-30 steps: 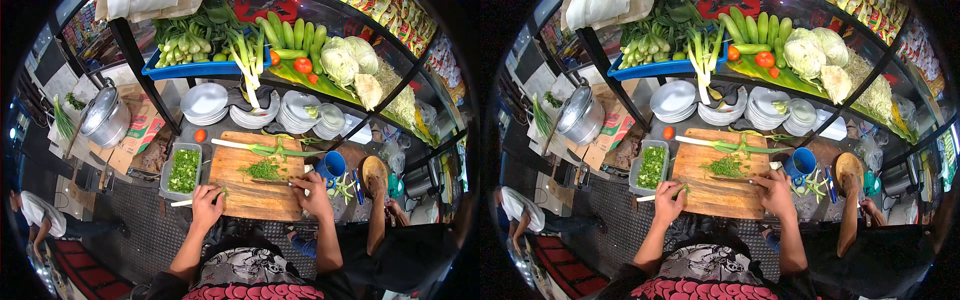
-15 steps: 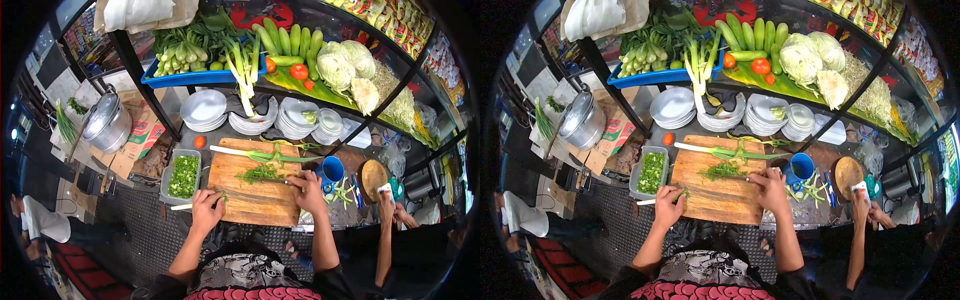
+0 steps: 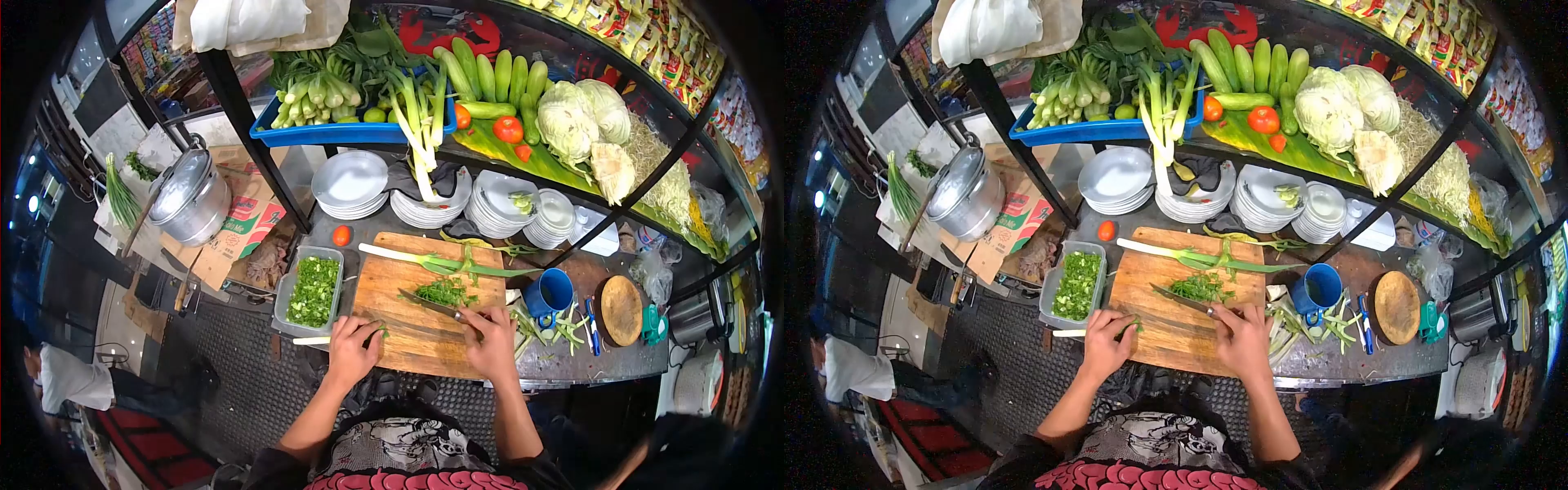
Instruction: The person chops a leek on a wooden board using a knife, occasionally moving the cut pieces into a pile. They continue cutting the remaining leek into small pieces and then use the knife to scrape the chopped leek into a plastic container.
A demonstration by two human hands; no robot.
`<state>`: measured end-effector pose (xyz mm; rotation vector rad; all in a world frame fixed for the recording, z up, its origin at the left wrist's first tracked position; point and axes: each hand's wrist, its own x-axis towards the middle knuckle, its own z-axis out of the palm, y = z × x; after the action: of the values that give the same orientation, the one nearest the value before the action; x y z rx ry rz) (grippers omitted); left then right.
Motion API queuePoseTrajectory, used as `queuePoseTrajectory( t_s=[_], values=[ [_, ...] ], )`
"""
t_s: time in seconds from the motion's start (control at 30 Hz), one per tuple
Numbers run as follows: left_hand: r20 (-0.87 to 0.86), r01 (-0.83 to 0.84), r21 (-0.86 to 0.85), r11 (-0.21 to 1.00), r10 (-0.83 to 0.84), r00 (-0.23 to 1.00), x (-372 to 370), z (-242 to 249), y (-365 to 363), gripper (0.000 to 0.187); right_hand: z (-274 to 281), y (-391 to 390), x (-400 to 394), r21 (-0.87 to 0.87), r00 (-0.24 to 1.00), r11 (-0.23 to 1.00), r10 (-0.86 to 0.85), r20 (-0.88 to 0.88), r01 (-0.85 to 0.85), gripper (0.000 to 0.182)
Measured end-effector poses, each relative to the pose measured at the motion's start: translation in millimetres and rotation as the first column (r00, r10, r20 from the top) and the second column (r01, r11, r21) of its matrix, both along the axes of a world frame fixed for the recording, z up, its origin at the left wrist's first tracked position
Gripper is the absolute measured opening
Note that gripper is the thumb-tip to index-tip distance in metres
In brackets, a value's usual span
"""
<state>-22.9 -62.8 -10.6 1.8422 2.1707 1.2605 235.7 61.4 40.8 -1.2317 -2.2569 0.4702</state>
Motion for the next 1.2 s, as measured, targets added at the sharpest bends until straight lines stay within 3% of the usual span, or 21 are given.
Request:
queuePoseTrajectory(
  t_s=[0.1, 0.13, 0.23, 0.27, 0.3, 0.37, 0.47, 0.7, 0.8, 0.9, 1.2],
  values=[
    [-0.016, -0.001, 0.001, 1.000, 0.001, 1.000, 6, 4, 6, 0.016, 12, -14, 10, -0.534, 0.971, 0.845, -0.140, -0.192, 0.016, 0.031],
    [-0.026, -0.003, 0.003, 1.000, 0.003, 1.000, 7, 6, 9, 0.016, -1, -19, 15, -0.427, 0.953, 0.901, -0.066, -0.296, -0.070, 0.039],
    [-0.019, -0.015, -0.020, 1.000, 0.015, 1.000, 13, 11, 19, 0.016, -8, -48, 17, -0.615, 0.919, 0.759, -0.055, -0.392, -0.216, 0.048],
    [0.011, -0.015, -0.032, 0.999, 0.015, 1.000, 12, 5, 22, 0.015, -3, -53, 16, -0.552, 0.946, 0.800, 0.057, -0.320, -0.235, 0.058],
    [0.017, -0.003, -0.020, 1.000, 0.004, 1.000, 12, 4, 24, 0.015, 6, -60, 10, -0.599, 0.970, 0.780, 0.038, -0.241, -0.179, 0.058],
    [0.029, 0.022, 0.000, 1.000, -0.022, 0.999, 12, 1, 26, 0.016, -1, -74, 3, -0.530, 0.936, 0.805, 0.085, -0.341, -0.267, 0.060],
    [-0.029, 0.017, -0.018, 1.000, -0.017, 0.999, 16, 17, 22, 0.015, -7, -83, -1, -0.490, 0.965, 0.837, 0.159, -0.208, -0.244, 0.061],
    [0.010, 0.028, 0.043, 0.999, -0.029, 1.000, 15, 3, 25, 0.015, -10, -89, -8, -0.453, 0.964, 0.851, 0.217, -0.156, -0.265, 0.061],
    [0.021, 0.025, 0.024, 0.999, -0.025, 0.999, 14, 2, 25, 0.015, -16, -86, -16, -0.292, 0.941, 0.896, 0.304, -0.151, -0.336, 0.064],
    [0.007, 0.025, 0.027, 0.999, -0.026, 1.000, 13, 1, 25, 0.014, -14, -86, -21, -0.386, 0.952, 0.873, 0.302, -0.054, -0.299, 0.068],
    [0.016, 0.025, 0.028, 0.999, -0.026, 1.000, 15, 1, 26, 0.011, -12, -85, -28, -0.338, 0.945, 0.893, 0.325, 0.029, -0.296, 0.079]
  ],
)
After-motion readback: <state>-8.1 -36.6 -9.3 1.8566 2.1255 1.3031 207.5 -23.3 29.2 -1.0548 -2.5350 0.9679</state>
